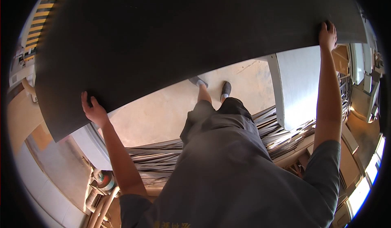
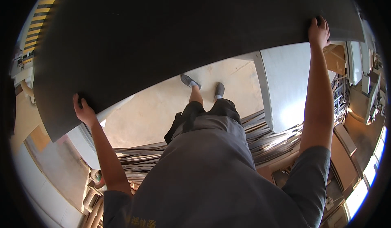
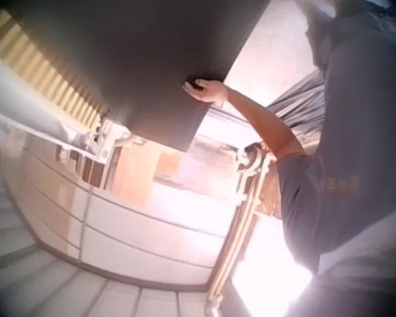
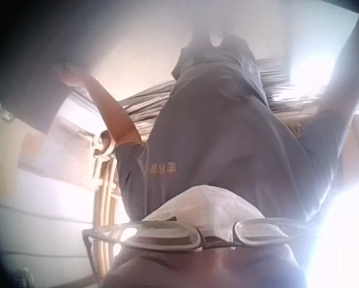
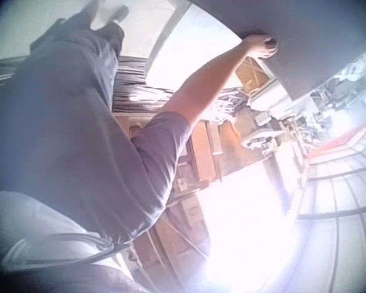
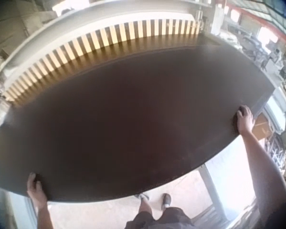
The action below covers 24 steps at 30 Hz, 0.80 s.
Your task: The person processes large wood panels using an industrial machine by sliding them across the machine bed, repositioning them, and inserting them into the processing area while other workers assist with panels on the opposite side.
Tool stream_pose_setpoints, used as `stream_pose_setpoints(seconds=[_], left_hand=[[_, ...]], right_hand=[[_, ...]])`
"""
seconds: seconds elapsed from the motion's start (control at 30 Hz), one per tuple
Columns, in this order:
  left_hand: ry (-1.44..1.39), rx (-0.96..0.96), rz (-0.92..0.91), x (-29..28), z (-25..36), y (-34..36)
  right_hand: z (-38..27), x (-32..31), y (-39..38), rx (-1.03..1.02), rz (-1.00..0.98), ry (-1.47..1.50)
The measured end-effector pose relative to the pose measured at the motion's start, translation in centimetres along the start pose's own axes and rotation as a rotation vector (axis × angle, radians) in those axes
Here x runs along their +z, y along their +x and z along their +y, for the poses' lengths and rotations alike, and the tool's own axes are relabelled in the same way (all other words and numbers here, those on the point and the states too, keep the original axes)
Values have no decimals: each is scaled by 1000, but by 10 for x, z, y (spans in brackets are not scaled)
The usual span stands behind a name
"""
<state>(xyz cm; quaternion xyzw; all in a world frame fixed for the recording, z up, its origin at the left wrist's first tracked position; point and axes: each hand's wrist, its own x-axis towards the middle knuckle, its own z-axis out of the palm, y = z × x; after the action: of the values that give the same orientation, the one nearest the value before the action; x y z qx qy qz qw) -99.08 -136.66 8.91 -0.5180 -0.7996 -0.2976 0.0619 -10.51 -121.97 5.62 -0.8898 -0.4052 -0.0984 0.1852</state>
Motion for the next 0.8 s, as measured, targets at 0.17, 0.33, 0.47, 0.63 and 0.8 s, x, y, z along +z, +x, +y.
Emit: stream_pose_setpoints(seconds=[0.17, 0.33, 0.47, 0.63, 0.8], left_hand=[[-51, -76, 96, -22, -25, -2], [-173, -196, 232, -25, -48, -1], [-102, -185, 268, -13, -32, 19], [-57, -138, 304, -2, -53, 26], [-32, -188, 311, 0, -22, 42]], right_hand=[[6, 7, 6, -55, 34, 20], [5, 12, 11, -64, -8, -19], [18, 17, 22, -87, 32, -11], [18, 28, 19, -55, 122, -60], [-56, 4, 16, 76, 9, -79]])
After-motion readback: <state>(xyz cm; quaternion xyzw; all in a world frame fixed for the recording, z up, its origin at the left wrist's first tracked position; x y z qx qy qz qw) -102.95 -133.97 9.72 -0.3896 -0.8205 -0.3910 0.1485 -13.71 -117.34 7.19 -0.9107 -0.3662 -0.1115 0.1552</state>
